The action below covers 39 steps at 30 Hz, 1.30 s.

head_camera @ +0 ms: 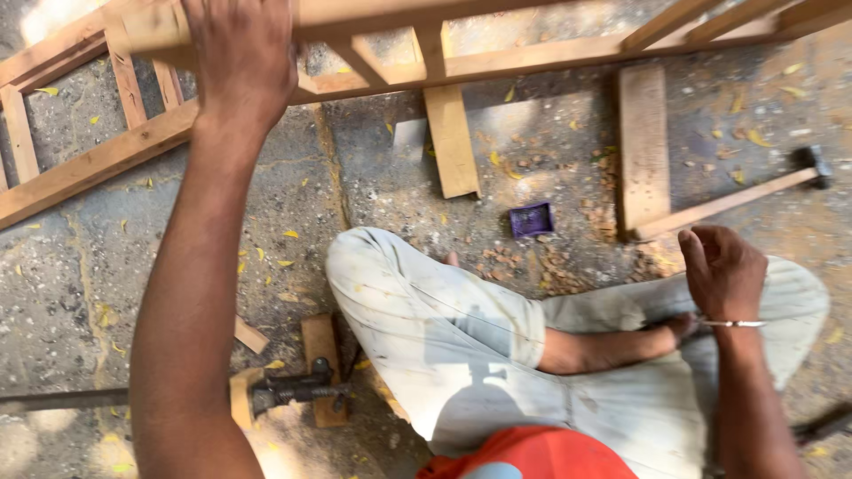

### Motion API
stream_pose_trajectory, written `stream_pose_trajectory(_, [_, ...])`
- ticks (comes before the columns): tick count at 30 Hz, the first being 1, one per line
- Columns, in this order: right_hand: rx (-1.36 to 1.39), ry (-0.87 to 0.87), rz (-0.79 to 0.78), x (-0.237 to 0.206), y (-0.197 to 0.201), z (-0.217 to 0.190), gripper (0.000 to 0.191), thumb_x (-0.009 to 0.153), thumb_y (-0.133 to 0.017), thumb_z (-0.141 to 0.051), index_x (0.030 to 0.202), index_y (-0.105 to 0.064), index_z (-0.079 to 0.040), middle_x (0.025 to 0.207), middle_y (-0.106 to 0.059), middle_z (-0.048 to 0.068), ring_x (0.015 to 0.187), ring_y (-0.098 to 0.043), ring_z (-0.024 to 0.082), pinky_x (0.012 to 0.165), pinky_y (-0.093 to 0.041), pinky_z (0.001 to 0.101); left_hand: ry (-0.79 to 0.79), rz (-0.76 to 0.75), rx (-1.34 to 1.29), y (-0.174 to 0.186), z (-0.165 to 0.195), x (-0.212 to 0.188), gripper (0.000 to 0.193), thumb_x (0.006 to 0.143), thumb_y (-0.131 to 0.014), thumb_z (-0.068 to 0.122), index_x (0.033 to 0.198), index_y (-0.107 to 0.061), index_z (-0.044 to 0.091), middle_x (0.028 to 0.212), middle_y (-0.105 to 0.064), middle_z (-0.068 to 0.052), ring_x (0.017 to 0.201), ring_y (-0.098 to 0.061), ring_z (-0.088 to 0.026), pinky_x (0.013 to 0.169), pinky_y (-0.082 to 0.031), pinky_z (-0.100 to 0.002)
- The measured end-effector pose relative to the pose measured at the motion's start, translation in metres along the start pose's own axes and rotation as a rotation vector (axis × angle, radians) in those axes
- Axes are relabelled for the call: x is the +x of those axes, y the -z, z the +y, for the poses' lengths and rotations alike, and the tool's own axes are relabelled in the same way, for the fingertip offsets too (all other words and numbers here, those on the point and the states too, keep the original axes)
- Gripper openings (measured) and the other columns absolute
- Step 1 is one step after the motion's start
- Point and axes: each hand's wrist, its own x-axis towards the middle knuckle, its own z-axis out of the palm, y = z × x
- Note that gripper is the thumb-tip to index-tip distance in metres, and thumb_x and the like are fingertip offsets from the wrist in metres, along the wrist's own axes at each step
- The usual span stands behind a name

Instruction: The person sits on the floor and assembles a wooden frame by hammering nails into the joints. They use a hammer to secure the pieces together and occasionally adjust the frame's position.

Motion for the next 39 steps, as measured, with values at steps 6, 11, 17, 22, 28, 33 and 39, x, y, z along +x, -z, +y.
stream_pose_trajectory(6, [0.726,-0.316,-0.134,-0.052,0.012,-0.006,0.059,0.107,-0.052,-0.054,0.127,-0.063,0.000,0.110,-0.074,0.017,0.084,-0.074,0.025,0.073,-0.060,0.0370,0.021,-0.603,-0.379,0.066,0.065,-0.073,0.050,0.082,-0.068,0.004,0.131,-0.056,0.007,0.093,-0.068,-0.016,0.086,-0.070,-0.035,0.069,-0.057,-0.051])
stream_pose_trajectory(11, [1.431,-0.478,-0.204,-0.065,0.018,-0.028,0.095,0.096,-0.034,-0.080,0.141,-0.041,0.003,0.129,-0.063,0.024,0.102,-0.068,0.031,0.083,-0.058,0.0420,-0.128,-0.372,-0.168,0.089,0.149,-0.165,0.047,0.090,-0.064,0.000,0.136,-0.059,0.009,0.113,-0.067,-0.015,0.102,-0.069,-0.030,0.077,-0.061,-0.039])
stream_pose_trajectory(17, [1.465,-0.504,-0.162,-0.060,0.006,-0.027,0.087,0.101,-0.038,-0.075,0.135,-0.049,0.004,0.116,-0.065,0.019,0.101,-0.069,0.031,0.083,-0.058,0.0421,0.086,-0.128,-0.430,0.105,0.206,-0.212,0.046,0.088,-0.071,0.001,0.132,-0.062,0.008,0.127,-0.067,-0.010,0.108,-0.067,-0.027,0.098,-0.055,-0.051])
stream_pose_trajectory(22, [1.486,-0.512,-0.108,-0.063,-0.007,-0.025,0.067,0.110,-0.052,-0.062,0.121,-0.050,0.004,0.102,-0.063,0.016,0.093,-0.072,0.036,0.079,-0.059,0.0462,0.140,-0.197,-0.513,0.145,0.220,-0.218,0.045,0.085,-0.066,0.002,0.130,-0.064,0.007,0.124,-0.065,-0.010,0.113,-0.063,-0.029,0.102,-0.050,-0.050])
stream_pose_trajectory(28, [1.488,-0.469,-0.115,-0.063,-0.001,-0.037,0.065,0.107,-0.053,-0.060,0.124,-0.054,0.003,0.104,-0.068,0.017,0.088,-0.071,0.031,0.077,-0.060,0.0451,0.172,-0.238,-0.607,0.187,0.234,-0.211,0.047,0.085,-0.061,0.001,0.132,-0.059,0.001,0.122,-0.061,-0.014,0.114,-0.060,-0.032,0.103,-0.046,-0.048])
stream_pose_trajectory(33, [1.549,-0.457,-0.092,-0.068,0.007,-0.039,0.064,0.104,-0.060,-0.057,0.126,-0.056,0.003,0.104,-0.068,0.014,0.096,-0.074,0.027,0.082,-0.062,0.0472,0.258,-0.288,-0.650,0.209,0.261,-0.215,0.053,0.082,-0.062,-0.002,0.134,-0.055,0.003,0.124,-0.061,-0.012,0.115,-0.060,-0.030,0.100,-0.045,-0.049])
stream_pose_trajectory(39, [1.721,-0.656,0.152,-0.078,0.006,-0.011,0.047,0.097,-0.077,-0.026,0.129,-0.054,-0.001,0.116,-0.065,0.007,0.111,-0.066,0.021,0.100,-0.057,0.0394,0.303,-0.312,-0.685,0.252,0.308,-0.221,0.062,0.074,-0.065,0.002,0.135,-0.054,0.002,0.127,-0.056,-0.014,0.118,-0.055,-0.033,0.097,-0.040,-0.048])
